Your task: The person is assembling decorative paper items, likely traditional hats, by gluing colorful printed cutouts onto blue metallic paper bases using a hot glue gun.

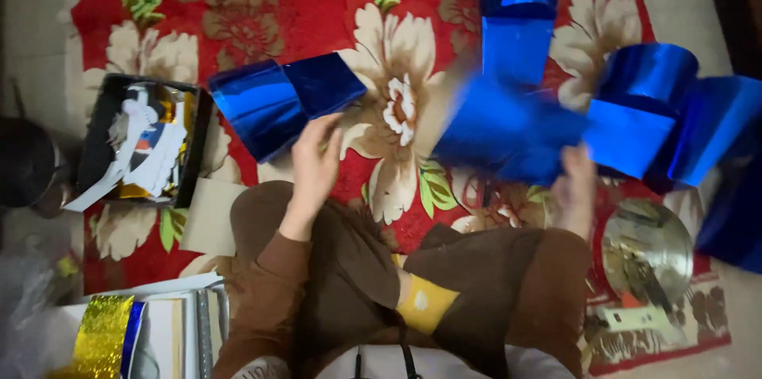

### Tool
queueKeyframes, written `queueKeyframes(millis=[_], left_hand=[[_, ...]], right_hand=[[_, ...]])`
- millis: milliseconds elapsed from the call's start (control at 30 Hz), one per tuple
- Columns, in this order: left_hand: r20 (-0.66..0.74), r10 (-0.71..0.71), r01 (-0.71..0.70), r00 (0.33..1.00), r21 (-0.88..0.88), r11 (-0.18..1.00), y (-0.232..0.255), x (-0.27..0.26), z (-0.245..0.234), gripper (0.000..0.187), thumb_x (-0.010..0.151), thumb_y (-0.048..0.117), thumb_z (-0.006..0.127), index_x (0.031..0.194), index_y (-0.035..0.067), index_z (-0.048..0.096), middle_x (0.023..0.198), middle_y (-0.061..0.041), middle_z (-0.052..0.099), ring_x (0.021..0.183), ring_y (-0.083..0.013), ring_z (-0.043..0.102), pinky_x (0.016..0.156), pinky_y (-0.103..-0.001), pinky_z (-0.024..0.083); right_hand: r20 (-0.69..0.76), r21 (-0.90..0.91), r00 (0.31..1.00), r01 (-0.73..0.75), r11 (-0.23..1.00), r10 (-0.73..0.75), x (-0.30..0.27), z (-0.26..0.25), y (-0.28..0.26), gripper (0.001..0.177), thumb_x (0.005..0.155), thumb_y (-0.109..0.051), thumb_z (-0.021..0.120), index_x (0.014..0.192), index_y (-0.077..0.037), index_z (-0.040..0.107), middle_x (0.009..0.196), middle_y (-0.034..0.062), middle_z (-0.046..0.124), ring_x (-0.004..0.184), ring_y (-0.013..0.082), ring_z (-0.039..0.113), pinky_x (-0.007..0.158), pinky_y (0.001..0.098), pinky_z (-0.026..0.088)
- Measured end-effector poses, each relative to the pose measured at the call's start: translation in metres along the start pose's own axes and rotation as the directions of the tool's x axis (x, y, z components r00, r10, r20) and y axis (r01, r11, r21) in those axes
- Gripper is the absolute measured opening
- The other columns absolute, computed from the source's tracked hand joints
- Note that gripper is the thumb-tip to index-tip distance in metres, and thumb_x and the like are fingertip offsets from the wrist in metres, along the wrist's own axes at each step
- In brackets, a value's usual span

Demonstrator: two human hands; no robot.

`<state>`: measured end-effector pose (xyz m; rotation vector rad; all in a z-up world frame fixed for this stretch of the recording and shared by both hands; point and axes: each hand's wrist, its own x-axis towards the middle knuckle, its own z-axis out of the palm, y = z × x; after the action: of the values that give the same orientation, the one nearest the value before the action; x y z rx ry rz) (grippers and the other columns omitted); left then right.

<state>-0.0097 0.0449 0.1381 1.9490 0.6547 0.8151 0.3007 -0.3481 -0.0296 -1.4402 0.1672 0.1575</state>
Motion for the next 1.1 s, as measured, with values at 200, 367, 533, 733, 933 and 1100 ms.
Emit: queueKeyframes(millis=[200,367,533,733,933,1100], left_hand=[[0.335,0.009,-0.019,0.942,0.027,0.999,-0.012,-0.022,0.026,0.028,0.096,0.002,0.058,0.123,0.0,0.065,0.114,-0.024,0.064,0.113,-0.0426,0.06,0.097,-0.049,0.05],[0.793,-0.021,-0.085,0.608,0.092,0.992,0.024,-0.038,0.01,0.056,0.082,-0.015,0.05,0.137,-0.002,0.051,0.124,-0.031,0.059,0.117,-0.0494,0.055,0.099,-0.057,0.045],[0.865,-0.223,-0.004,0.449,0.252,0.968,-0.003,-0.056,0.011,0.073,0.087,-0.008,0.048,0.154,0.013,0.031,0.14,-0.023,0.051,0.126,-0.0413,0.052,0.107,-0.049,0.041],[0.804,-0.27,-0.2,0.531,0.428,0.881,-0.02,-0.076,0.029,0.084,0.085,0.008,0.061,0.157,0.011,0.017,0.117,-0.025,0.062,0.098,-0.0414,0.068,0.086,-0.05,0.055],[0.709,-0.262,-0.429,0.655,0.634,0.644,-0.03,-0.115,0.037,0.082,0.083,0.002,0.05,0.156,-0.004,0.014,0.107,-0.024,0.067,0.079,-0.0345,0.075,0.066,-0.04,0.061],[0.683,-0.114,-0.572,0.722,0.681,0.458,-0.049,-0.137,0.027,0.081,0.078,0.01,0.055,0.154,-0.003,0.027,0.099,-0.013,0.071,0.071,-0.0227,0.074,0.055,-0.033,0.06]], right_hand=[[0.506,-0.386,0.852,0.087,0.918,0.132,-0.036,0.086,-0.029,0.052,0.086,-0.032,0.079,0.133,-0.017,0.062,0.098,0.0034,0.065,0.093,0.0119,0.06,0.086,0.0294,0.051],[0.592,-0.526,0.767,0.136,0.839,0.247,-0.024,0.127,-0.008,0.041,0.089,-0.041,0.076,0.118,-0.012,0.072,0.113,0.0153,0.069,0.109,0.0288,0.061,0.099,0.0444,0.047],[0.421,-0.75,0.868,0.17,0.639,0.263,-0.034,0.148,0.018,0.049,0.091,-0.051,0.069,0.123,-0.014,0.07,0.12,0.0155,0.068,0.117,0.0344,0.062,0.097,0.0452,0.049],[0.428,-0.786,0.894,0.295,0.543,0.135,-0.035,0.129,0.06,0.046,0.096,-0.057,0.058,0.129,-0.026,0.064,0.127,0.0078,0.065,0.121,0.0276,0.059,0.1,0.0429,0.048],[0.613,-0.628,0.787,0.431,0.649,0.071,-0.089,0.126,0.017,0.047,0.1,-0.028,0.053,0.144,-0.011,0.051,0.146,0.0269,0.046,0.135,0.0441,0.043,0.114,0.0532,0.033],[0.507,-0.821,0.856,0.516,0.243,-0.102,-0.158,0.054,-0.043,0.038,0.101,-0.025,0.05,0.137,-0.017,0.061,0.138,0.0162,0.058,0.128,0.0332,0.055,0.108,0.0487,0.037]])
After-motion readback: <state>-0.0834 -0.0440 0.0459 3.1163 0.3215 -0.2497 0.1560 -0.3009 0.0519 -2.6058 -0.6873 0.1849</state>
